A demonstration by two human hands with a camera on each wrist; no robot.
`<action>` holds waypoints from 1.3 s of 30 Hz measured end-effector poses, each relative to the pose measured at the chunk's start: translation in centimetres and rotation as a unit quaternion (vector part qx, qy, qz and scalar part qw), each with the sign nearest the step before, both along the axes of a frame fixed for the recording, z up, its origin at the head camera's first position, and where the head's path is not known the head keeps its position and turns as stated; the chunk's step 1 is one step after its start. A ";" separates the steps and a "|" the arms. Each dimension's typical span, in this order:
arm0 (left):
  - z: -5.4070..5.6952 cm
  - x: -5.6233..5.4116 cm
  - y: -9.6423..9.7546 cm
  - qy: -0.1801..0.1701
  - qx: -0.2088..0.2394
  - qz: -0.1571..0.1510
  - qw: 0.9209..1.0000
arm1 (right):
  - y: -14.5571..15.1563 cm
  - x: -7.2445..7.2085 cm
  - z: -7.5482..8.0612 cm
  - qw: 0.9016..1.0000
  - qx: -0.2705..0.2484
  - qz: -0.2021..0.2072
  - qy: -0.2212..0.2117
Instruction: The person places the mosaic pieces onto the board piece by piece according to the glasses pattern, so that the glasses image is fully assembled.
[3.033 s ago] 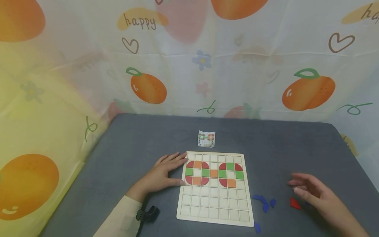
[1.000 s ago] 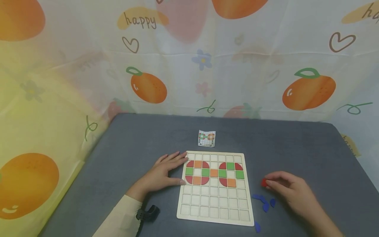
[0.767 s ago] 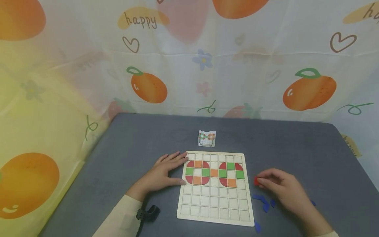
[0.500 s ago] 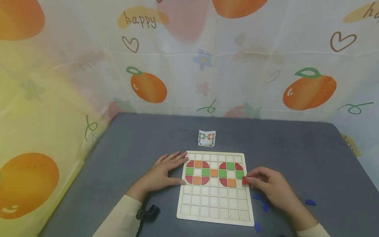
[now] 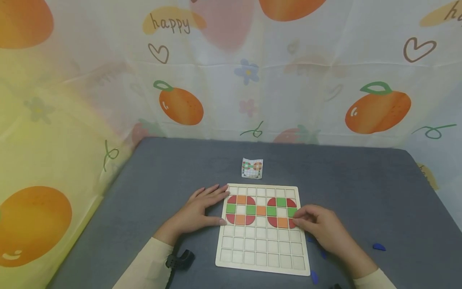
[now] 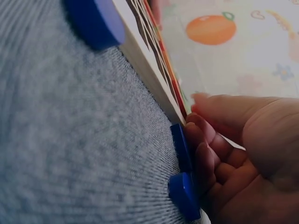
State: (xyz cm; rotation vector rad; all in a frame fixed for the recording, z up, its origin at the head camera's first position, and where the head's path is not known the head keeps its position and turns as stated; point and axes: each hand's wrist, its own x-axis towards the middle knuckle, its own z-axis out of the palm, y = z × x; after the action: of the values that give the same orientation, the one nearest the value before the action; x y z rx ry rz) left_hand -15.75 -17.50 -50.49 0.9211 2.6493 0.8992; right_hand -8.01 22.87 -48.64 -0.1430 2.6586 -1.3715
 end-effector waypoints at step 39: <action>-0.1 0.1 0.0 0.007 -0.007 0.003 1.000 | 4.8 2.6 -0.8 0.979 -0.202 0.007 0.028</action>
State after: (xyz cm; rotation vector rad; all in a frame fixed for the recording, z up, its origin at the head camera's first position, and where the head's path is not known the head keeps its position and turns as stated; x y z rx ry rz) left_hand -15.66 -17.47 -50.55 0.9207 2.6671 0.8788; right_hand -5.38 27.65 -49.40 -0.2474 2.3785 -1.9111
